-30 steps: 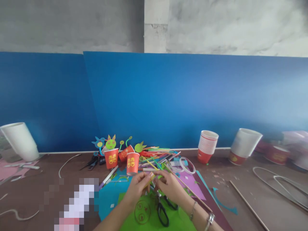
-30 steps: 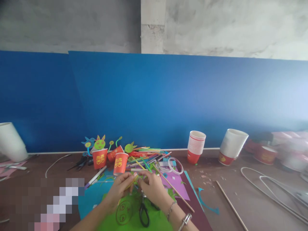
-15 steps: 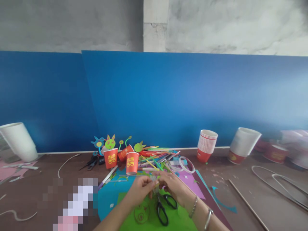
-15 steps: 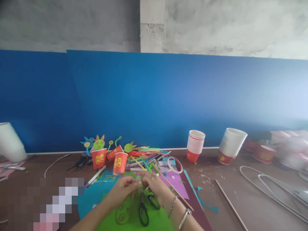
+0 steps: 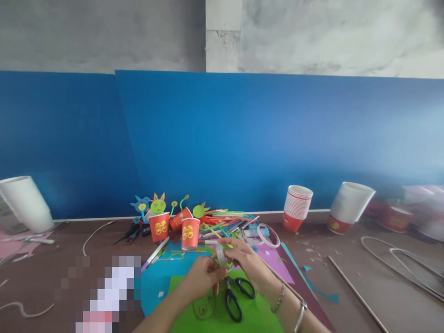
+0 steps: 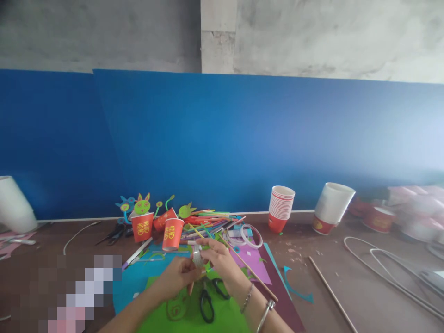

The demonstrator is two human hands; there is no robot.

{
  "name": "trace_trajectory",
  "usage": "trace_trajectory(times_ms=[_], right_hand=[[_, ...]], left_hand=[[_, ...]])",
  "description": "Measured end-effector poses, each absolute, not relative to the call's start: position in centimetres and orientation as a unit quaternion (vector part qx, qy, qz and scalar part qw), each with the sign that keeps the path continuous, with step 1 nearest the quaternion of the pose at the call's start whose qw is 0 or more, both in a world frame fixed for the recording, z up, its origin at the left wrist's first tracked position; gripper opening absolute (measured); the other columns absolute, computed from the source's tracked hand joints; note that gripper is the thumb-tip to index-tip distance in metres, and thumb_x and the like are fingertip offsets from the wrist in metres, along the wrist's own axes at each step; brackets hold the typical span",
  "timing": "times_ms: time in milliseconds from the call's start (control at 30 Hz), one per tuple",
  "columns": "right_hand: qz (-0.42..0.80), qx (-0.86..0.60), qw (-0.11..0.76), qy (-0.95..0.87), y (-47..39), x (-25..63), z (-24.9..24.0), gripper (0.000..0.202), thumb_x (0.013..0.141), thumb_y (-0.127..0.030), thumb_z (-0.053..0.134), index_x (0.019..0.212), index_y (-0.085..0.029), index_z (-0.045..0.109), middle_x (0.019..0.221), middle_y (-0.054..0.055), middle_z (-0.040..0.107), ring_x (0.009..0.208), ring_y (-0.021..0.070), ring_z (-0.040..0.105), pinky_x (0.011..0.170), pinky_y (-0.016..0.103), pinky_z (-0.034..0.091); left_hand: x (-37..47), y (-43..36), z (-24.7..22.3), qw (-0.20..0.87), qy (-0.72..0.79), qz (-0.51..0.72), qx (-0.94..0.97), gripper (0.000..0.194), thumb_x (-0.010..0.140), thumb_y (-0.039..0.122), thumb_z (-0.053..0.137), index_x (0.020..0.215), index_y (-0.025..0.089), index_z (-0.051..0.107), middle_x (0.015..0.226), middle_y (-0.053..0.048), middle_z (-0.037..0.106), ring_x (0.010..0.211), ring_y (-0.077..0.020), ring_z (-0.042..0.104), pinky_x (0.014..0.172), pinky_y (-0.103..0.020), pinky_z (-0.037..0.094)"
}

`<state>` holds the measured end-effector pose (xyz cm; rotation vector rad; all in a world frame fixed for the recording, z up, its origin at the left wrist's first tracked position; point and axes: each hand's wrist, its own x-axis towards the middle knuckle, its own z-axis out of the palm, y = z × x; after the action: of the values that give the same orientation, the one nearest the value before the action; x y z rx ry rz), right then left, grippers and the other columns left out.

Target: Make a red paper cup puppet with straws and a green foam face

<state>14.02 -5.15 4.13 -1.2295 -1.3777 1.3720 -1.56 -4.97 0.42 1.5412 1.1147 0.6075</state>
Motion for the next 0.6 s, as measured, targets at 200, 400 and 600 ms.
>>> trace_trajectory(times_ms=[200, 400, 600], right_hand=[[0.569, -0.386, 0.423, -0.591, -4.9, 13.8, 3.3, 0.054, 0.067, -0.014, 0.057, 0.12, -0.02, 0.052, 0.083, 0.002, 0.07, 0.074, 0.0176, 0.06, 0.065, 0.029, 0.041], [0.467, -0.415, 0.411, -0.664, -4.4, 14.0, 2.6, 0.057, 0.066, -0.004, 0.052, 0.121, -0.02, 0.053, 0.079, 0.0, 0.069, 0.066, 0.013, 0.053, 0.06, 0.025, 0.037], [0.533, -0.378, 0.432, -0.622, -4.2, 13.9, 1.8, 0.05, 0.07, -0.012, 0.06, 0.119, -0.019, 0.052, 0.069, -0.003, 0.065, 0.061, 0.0116, 0.053, 0.059, 0.024, 0.04]], left_hand=[[-1.2, -4.8, 0.4, 0.541, 0.46, 0.305, 0.635, 0.041, 0.068, 0.06, 0.059, 0.066, 0.02, 0.051, 0.052, 0.005, 0.047, 0.045, -0.0133, 0.05, 0.047, -0.025, 0.032], [-1.3, -5.0, 0.6, 0.583, 0.454, 0.298, 0.603, 0.044, 0.069, 0.06, 0.061, 0.085, 0.02, 0.055, 0.052, 0.006, 0.054, 0.037, -0.0086, 0.04, 0.043, -0.023, 0.024], [-2.0, -5.3, 0.9, 0.677, 0.43, 0.235, 0.55, 0.045, 0.068, 0.064, 0.062, 0.065, 0.02, 0.053, 0.046, 0.004, 0.057, 0.031, -0.0042, 0.018, 0.038, -0.024, 0.008]])
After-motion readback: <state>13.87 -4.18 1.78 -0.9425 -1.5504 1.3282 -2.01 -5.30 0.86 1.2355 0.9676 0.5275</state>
